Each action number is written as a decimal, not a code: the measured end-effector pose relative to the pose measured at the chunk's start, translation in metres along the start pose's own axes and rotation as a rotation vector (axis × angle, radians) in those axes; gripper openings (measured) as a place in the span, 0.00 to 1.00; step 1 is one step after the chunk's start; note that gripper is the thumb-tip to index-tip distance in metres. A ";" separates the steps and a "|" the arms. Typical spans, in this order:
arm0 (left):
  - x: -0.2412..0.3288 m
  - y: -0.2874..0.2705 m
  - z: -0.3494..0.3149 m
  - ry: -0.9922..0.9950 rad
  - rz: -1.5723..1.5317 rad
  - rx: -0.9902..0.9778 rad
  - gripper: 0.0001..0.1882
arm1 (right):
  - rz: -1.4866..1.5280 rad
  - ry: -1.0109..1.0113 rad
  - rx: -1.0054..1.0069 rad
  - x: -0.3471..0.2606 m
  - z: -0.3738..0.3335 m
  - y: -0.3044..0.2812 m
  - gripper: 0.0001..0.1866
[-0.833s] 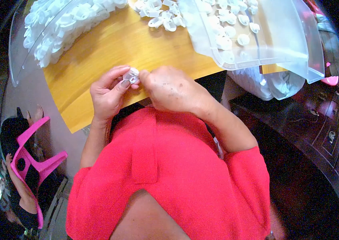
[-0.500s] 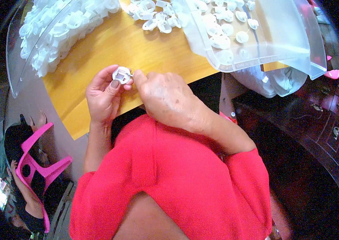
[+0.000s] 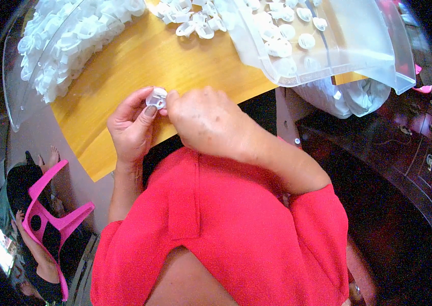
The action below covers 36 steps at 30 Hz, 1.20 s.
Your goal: The person repeatedly takes white plastic pieces from a container and uses a small metal tool to assemble components into each piece by hand.
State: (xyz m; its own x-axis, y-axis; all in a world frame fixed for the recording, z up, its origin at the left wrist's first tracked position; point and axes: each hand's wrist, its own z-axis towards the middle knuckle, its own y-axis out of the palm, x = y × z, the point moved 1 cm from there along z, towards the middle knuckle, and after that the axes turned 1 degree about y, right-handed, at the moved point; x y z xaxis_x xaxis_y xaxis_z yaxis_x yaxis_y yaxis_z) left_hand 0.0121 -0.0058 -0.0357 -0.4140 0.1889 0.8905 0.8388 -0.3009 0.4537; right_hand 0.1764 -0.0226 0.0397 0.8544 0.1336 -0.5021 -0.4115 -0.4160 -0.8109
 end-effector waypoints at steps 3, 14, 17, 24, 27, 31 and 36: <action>0.000 0.002 0.000 -0.001 -0.005 -0.013 0.15 | 0.172 -0.099 -0.055 0.017 0.008 -0.001 0.08; 0.002 -0.003 -0.001 -0.026 -0.058 -0.038 0.15 | 0.046 -0.103 -0.015 0.004 -0.001 -0.002 0.10; 0.001 -0.005 -0.002 -0.034 -0.073 -0.037 0.15 | 0.039 -0.140 -0.002 0.004 -0.001 -0.002 0.12; 0.001 -0.004 -0.002 -0.006 -0.048 -0.071 0.15 | 0.031 -0.196 -0.047 0.005 0.001 -0.009 0.11; 0.002 -0.003 -0.003 0.004 0.010 -0.044 0.15 | 0.036 -0.199 -0.020 0.004 0.001 -0.007 0.11; 0.003 0.000 0.000 -0.026 -0.018 -0.014 0.15 | 0.061 -0.197 0.070 0.005 -0.003 0.002 0.10; 0.003 -0.002 0.002 -0.048 -0.151 -0.004 0.16 | 0.190 -0.083 0.165 0.009 -0.008 0.011 0.13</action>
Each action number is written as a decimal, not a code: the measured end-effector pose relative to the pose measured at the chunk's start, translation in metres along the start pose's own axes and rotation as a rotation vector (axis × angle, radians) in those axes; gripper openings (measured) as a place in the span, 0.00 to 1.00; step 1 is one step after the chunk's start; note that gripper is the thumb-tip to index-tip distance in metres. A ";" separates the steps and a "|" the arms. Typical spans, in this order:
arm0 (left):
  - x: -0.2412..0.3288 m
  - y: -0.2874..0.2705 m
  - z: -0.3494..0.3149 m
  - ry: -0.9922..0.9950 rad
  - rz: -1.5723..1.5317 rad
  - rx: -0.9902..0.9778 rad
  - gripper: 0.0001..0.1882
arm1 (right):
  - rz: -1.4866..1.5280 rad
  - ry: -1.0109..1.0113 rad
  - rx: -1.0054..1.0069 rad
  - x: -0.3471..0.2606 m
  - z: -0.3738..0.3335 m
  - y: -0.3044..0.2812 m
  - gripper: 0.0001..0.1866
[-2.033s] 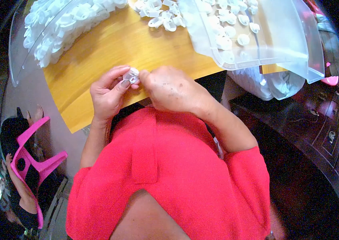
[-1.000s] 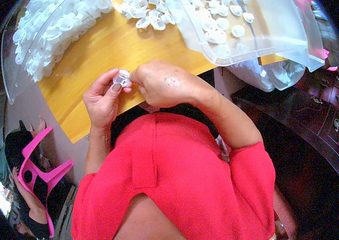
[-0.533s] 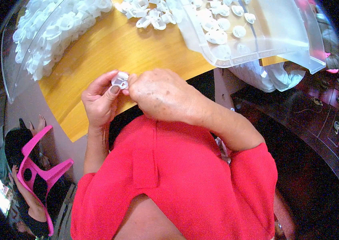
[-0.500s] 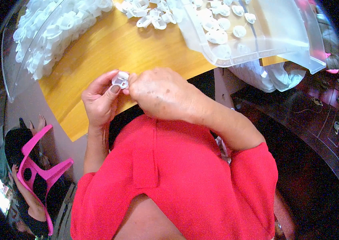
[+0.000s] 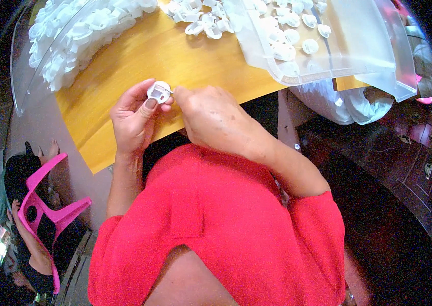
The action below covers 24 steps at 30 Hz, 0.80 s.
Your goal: The person repeatedly takes white plastic pieces from a container and uses a small metal tool to assemble components into each piece by hand.
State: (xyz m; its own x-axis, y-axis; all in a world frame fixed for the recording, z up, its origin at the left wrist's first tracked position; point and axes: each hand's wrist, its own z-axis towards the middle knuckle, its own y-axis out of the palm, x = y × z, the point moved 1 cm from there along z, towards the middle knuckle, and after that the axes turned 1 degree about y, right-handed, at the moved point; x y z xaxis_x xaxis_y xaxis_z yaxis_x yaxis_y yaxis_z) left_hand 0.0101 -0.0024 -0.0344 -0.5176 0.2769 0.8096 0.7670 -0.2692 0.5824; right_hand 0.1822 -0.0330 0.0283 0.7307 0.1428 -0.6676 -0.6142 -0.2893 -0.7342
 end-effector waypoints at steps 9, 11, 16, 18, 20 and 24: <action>0.000 0.000 0.001 0.011 -0.037 -0.020 0.17 | 0.104 0.026 0.111 -0.003 -0.004 0.015 0.07; 0.000 0.001 0.000 0.007 -0.027 0.015 0.17 | 0.128 0.021 0.119 -0.003 -0.003 0.017 0.07; -0.002 0.000 0.000 0.017 0.019 0.046 0.18 | 0.165 0.021 0.155 -0.003 -0.001 0.023 0.07; -0.003 0.000 0.000 0.028 0.025 0.060 0.18 | 0.143 -0.020 0.185 -0.004 -0.001 0.025 0.09; -0.003 0.000 0.000 0.068 0.024 0.045 0.18 | 0.141 -0.036 0.205 -0.005 -0.002 0.028 0.10; -0.003 0.001 -0.002 0.065 0.058 0.060 0.18 | 0.136 -0.065 0.251 -0.009 -0.003 0.031 0.11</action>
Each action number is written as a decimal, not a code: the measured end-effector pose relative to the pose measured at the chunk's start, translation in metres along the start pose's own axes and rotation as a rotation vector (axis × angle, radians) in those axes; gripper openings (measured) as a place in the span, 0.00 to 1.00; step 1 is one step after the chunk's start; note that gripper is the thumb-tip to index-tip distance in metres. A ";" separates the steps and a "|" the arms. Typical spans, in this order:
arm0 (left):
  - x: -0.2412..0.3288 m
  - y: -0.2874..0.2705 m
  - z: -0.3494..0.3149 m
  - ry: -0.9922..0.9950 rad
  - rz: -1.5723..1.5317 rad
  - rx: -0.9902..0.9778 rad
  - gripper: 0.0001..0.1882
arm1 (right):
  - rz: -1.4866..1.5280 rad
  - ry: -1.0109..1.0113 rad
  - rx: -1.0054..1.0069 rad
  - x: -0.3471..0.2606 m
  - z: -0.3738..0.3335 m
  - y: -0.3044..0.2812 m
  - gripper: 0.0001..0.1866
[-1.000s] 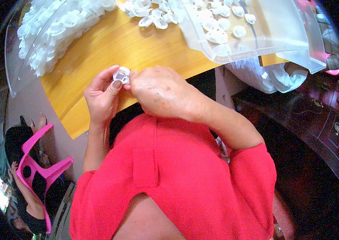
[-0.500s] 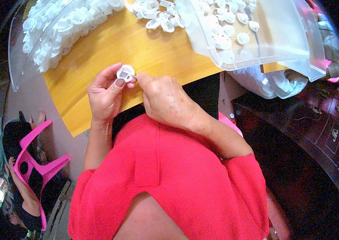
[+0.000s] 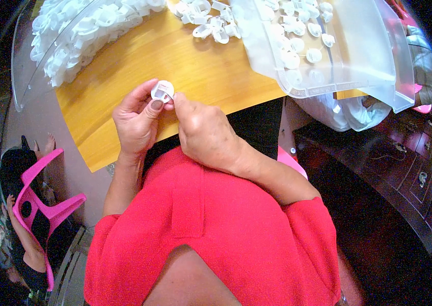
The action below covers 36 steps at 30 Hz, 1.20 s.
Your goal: The person repeatedly takes white plastic pieces from a container and uses a small metal tool to assemble components into each piece by hand.
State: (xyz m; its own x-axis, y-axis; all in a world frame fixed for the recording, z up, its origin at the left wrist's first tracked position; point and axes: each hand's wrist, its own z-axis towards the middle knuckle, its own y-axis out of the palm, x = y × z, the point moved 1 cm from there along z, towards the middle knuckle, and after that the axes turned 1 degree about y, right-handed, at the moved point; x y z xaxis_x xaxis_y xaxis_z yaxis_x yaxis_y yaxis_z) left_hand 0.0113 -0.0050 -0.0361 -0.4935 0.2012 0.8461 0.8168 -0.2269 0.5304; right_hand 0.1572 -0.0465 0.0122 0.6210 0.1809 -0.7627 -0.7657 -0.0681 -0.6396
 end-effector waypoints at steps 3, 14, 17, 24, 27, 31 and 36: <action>0.000 0.001 0.000 -0.007 0.024 0.012 0.18 | -0.027 -0.023 0.017 0.002 -0.001 0.004 0.12; -0.001 0.002 -0.004 0.147 0.252 -0.043 0.16 | -0.593 -0.001 -0.286 -0.015 0.004 -0.011 0.14; -0.001 0.006 -0.005 0.131 0.263 -0.005 0.16 | -0.741 -0.064 -0.291 -0.017 0.005 -0.012 0.13; 0.005 0.015 -0.003 0.214 0.530 -0.044 0.13 | -0.944 -0.328 -0.344 -0.025 0.013 -0.026 0.12; 0.002 0.013 -0.003 0.218 0.553 -0.025 0.13 | -0.989 -0.284 -0.426 -0.028 0.012 -0.023 0.18; 0.003 0.016 -0.003 0.208 0.602 -0.018 0.13 | -1.054 -0.345 -0.325 -0.022 0.007 -0.018 0.17; 0.003 0.015 -0.004 0.200 0.595 -0.014 0.13 | -1.123 -0.348 -0.309 -0.021 0.005 -0.015 0.19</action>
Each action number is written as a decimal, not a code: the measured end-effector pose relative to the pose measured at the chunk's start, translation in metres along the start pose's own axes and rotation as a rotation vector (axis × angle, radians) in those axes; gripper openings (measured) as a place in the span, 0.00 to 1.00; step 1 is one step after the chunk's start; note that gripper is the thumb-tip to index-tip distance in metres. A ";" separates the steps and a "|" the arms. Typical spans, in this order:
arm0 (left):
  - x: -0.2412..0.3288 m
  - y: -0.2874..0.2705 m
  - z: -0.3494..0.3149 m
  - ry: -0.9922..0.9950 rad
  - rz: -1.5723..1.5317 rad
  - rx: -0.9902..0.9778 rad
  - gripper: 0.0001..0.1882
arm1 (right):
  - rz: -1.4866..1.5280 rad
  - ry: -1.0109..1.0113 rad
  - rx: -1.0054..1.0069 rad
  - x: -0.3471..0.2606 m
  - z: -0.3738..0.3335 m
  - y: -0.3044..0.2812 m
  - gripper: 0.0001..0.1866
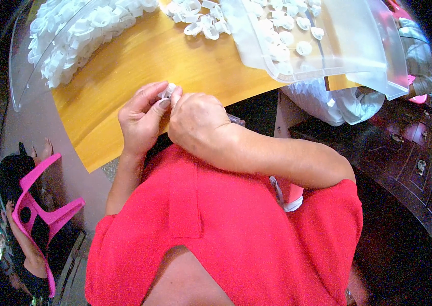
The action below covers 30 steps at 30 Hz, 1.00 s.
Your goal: The person repeatedly takes white plastic pieces from a container and uses a small metal tool to assemble components into each piece by hand.
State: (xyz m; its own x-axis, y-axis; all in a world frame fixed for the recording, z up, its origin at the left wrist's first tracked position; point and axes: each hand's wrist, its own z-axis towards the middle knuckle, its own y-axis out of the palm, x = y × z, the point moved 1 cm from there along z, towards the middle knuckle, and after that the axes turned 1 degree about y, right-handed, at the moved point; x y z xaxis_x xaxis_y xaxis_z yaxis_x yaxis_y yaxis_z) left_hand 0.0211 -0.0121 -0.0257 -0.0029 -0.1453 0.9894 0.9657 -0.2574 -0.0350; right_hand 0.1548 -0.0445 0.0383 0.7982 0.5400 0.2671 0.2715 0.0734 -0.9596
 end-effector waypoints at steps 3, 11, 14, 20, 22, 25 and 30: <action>0.002 -0.001 0.000 -0.082 -0.023 -0.006 0.13 | 0.088 0.018 0.013 0.001 -0.003 0.003 0.20; -0.006 -0.006 0.001 -0.259 -0.500 -0.040 0.18 | 0.539 0.180 -0.122 0.011 -0.011 0.003 0.22; -0.007 -0.008 0.001 -0.271 -0.482 -0.050 0.19 | 0.691 0.229 -0.039 0.012 -0.013 0.008 0.15; -0.010 -0.007 0.002 -0.146 -0.438 -0.059 0.18 | 0.960 0.306 0.055 0.011 -0.009 0.015 0.10; -0.009 -0.006 0.002 -0.125 -0.414 -0.049 0.18 | 0.993 0.318 0.051 0.011 -0.007 0.016 0.10; -0.007 -0.005 0.002 -0.097 -0.375 -0.037 0.17 | 0.987 0.321 0.022 0.012 -0.005 0.017 0.10; -0.007 -0.003 0.002 -0.058 -0.338 -0.031 0.17 | 0.856 0.286 -0.041 0.012 -0.003 0.014 0.09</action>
State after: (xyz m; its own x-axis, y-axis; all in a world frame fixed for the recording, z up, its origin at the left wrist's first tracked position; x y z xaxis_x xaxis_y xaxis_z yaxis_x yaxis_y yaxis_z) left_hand 0.0187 -0.0082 -0.0323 -0.3061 0.0073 0.9520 0.9041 -0.3111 0.2931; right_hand 0.1702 -0.0394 0.0280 0.8378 0.1670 -0.5198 -0.4619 -0.2909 -0.8379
